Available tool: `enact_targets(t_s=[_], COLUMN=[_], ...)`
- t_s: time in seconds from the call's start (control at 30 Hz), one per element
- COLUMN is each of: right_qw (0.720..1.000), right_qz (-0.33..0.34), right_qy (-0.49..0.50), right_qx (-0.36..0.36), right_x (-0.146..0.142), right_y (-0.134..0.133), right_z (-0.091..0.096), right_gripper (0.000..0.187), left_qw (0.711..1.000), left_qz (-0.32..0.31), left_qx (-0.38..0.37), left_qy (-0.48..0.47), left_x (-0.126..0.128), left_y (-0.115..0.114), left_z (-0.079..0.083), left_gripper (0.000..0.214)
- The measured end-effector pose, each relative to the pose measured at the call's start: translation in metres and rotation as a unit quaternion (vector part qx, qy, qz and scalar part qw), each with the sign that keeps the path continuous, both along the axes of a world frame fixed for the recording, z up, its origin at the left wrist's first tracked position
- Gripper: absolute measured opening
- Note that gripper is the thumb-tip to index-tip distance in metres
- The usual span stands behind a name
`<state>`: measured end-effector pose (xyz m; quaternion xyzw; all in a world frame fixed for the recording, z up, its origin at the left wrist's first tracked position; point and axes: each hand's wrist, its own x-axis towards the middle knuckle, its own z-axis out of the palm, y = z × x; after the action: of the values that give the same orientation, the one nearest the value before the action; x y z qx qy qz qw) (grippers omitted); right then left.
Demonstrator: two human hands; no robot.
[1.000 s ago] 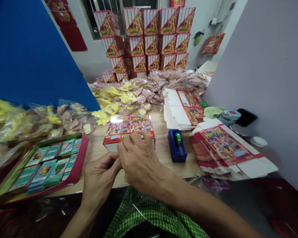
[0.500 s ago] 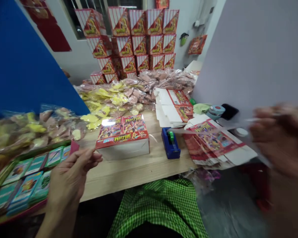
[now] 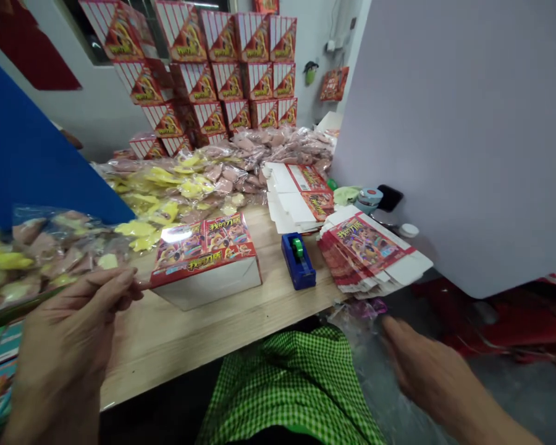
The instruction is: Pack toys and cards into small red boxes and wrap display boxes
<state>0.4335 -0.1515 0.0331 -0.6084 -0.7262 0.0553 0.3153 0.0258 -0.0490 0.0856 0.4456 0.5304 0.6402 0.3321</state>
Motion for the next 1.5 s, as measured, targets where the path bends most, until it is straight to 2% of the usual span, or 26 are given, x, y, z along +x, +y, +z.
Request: enact_targets(t_s=[0.07, 0.1, 0.13, 0.23, 0.33, 0.43, 0.5, 0.57, 0.63, 0.77, 0.8, 0.83, 0.93, 0.97, 1.03, 1.1, 1.17, 1.23, 1.37, 1.5], right_qw=[0.986, 0.965, 0.949, 0.921, 0.906, 0.906, 0.923, 0.934, 0.93, 0.917, 0.917, 0.922, 0.951, 0.959, 0.962, 0.955, 0.947, 0.948, 0.953, 0.95], right_qz=[0.029, 0.064, 0.094, 0.165, 0.25, 0.309, 0.308, 0.295, 0.283, 0.279, 0.281, 0.282, 0.269, 0.263, 0.262, 0.282, 0.295, 0.278, 0.234, 0.221], right_qy=[-0.134, -0.191, -0.216, -0.199, -0.104, 0.027, 0.107, 0.175, 0.234, 0.274, 0.267, 0.252, 0.151, 0.108, 0.051, 0.052, 0.095, 0.14, 0.191, 0.214], right_qx=[0.098, 0.171, 0.208, 0.291, 0.325, 0.287, 0.204, 0.105, 0.019, -0.083, -0.088, -0.082, -0.013, 0.014, 0.05, 0.072, 0.082, 0.067, 0.004, -0.053], right_x=[-0.025, -0.04, -0.057, -0.1, -0.125, -0.135, -0.139, -0.14, -0.138, -0.124, -0.12, -0.117, -0.115, -0.117, -0.123, -0.13, -0.134, -0.136, -0.133, -0.129], right_y=[0.021, 0.037, 0.056, 0.112, 0.144, 0.148, 0.144, 0.14, 0.139, 0.143, 0.144, 0.143, 0.137, 0.135, 0.131, 0.132, 0.136, 0.144, 0.161, 0.178], right_z=[0.006, 0.009, 0.013, 0.02, 0.027, 0.036, 0.044, 0.049, 0.05, 0.042, 0.038, 0.035, 0.03, 0.03, 0.032, 0.038, 0.044, 0.05, 0.055, 0.049], right_gripper=[0.039, 0.052, 0.061, 0.062, 0.054, 0.029, 0.017, 0.018, 0.022, 0.017, 0.018, 0.03, 0.079, 0.088, 0.095, 0.085, 0.051, 0.013, 0.021, 0.012], left_qw=[1.0, 0.999, 0.998, 0.993, 0.991, 0.986, 0.983, 0.98, 0.977, 0.981, 0.984, 0.985, 0.982, 0.979, 0.979, 0.984, 0.989, 0.99, 0.988, 0.981], left_qz=[-0.004, -0.013, -0.023, -0.051, -0.073, -0.117, -0.148, -0.167, -0.168, -0.132, -0.114, -0.094, -0.04, -0.032, -0.022, -0.016, -0.01, -0.022, -0.078, -0.109], left_qx=[-0.004, -0.015, -0.027, -0.055, -0.078, -0.107, -0.108, -0.103, -0.092, -0.048, -0.034, -0.017, 0.05, 0.065, 0.068, 0.036, -0.005, -0.042, -0.092, -0.144], left_qy=[-0.018, -0.033, -0.05, -0.087, -0.084, -0.055, -0.018, 0.038, 0.094, 0.133, 0.136, 0.141, 0.179, 0.191, 0.193, 0.172, 0.148, 0.136, 0.096, 0.063], left_x=[0.003, 0.004, 0.005, 0.002, -0.009, -0.026, -0.036, -0.044, -0.047, -0.043, -0.041, -0.04, -0.035, -0.034, -0.03, -0.025, -0.02, -0.018, -0.021, -0.027], left_y=[0.004, 0.006, 0.007, 0.012, 0.011, 0.003, -0.003, -0.007, -0.008, -0.004, -0.002, 0.0, 0.005, 0.007, 0.009, 0.011, 0.011, 0.011, 0.015, 0.023], left_z=[0.008, 0.011, 0.014, 0.02, 0.019, 0.012, 0.005, -0.002, -0.008, -0.014, -0.014, -0.014, -0.013, -0.013, -0.011, -0.008, -0.005, -0.002, 0.008, 0.015], left_gripper=[0.012, 0.016, 0.021, 0.036, 0.037, 0.028, 0.03, 0.036, 0.037, 0.035, 0.033, 0.028, 0.008, 0.01, 0.016, 0.021, 0.025, 0.028, 0.022, 0.041])
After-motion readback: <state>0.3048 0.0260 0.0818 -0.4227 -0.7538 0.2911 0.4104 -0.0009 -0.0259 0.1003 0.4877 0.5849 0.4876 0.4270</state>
